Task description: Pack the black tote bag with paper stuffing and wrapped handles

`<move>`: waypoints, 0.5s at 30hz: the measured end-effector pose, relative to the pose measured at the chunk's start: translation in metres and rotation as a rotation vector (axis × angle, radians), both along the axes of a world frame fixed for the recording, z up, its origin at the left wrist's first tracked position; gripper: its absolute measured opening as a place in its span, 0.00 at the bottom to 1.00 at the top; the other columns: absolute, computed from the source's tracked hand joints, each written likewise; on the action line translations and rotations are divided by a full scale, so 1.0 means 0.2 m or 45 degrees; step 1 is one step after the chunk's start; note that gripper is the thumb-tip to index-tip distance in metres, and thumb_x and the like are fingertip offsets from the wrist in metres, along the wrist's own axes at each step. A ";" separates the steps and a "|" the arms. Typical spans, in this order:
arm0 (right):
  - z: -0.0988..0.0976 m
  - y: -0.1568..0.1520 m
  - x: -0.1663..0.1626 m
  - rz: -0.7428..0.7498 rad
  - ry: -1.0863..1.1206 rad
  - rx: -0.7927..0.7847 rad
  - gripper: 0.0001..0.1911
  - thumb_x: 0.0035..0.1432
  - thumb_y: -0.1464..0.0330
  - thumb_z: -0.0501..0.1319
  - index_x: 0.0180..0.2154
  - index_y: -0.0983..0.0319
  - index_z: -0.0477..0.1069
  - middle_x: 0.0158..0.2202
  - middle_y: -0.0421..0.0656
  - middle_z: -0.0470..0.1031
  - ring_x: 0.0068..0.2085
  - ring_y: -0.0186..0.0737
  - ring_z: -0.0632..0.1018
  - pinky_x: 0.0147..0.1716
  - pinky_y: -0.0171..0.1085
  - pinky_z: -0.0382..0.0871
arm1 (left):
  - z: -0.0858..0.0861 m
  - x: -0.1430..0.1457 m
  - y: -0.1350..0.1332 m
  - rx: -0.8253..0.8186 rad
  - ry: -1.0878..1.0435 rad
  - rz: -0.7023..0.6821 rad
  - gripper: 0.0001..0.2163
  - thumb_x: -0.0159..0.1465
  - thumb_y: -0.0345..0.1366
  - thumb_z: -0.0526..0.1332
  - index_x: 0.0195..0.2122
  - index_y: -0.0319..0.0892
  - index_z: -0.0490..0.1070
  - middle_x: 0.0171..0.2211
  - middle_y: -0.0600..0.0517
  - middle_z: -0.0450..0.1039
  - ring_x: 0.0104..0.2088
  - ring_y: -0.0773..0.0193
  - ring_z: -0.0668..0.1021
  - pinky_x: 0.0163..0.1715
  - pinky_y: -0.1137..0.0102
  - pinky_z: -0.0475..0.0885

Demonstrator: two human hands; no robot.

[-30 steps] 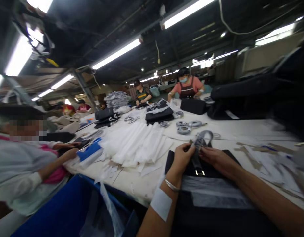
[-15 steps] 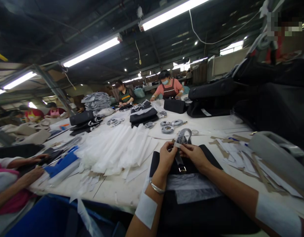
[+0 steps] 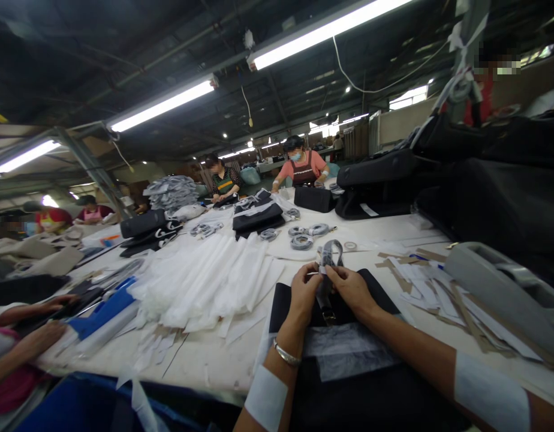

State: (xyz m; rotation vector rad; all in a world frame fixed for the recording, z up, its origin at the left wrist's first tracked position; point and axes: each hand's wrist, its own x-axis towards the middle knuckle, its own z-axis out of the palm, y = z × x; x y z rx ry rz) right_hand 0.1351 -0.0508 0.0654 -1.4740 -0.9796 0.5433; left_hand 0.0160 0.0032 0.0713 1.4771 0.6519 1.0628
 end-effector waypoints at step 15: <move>0.01 0.01 -0.02 0.200 0.325 0.065 0.19 0.50 0.53 0.67 0.32 0.63 0.77 0.25 0.41 0.76 0.26 0.36 0.73 0.26 0.34 0.71 | -0.01 -0.02 0.02 0.040 -0.016 0.124 0.13 0.57 0.43 0.67 0.37 0.39 0.75 0.34 0.50 0.77 0.34 0.64 0.77 0.37 0.70 0.73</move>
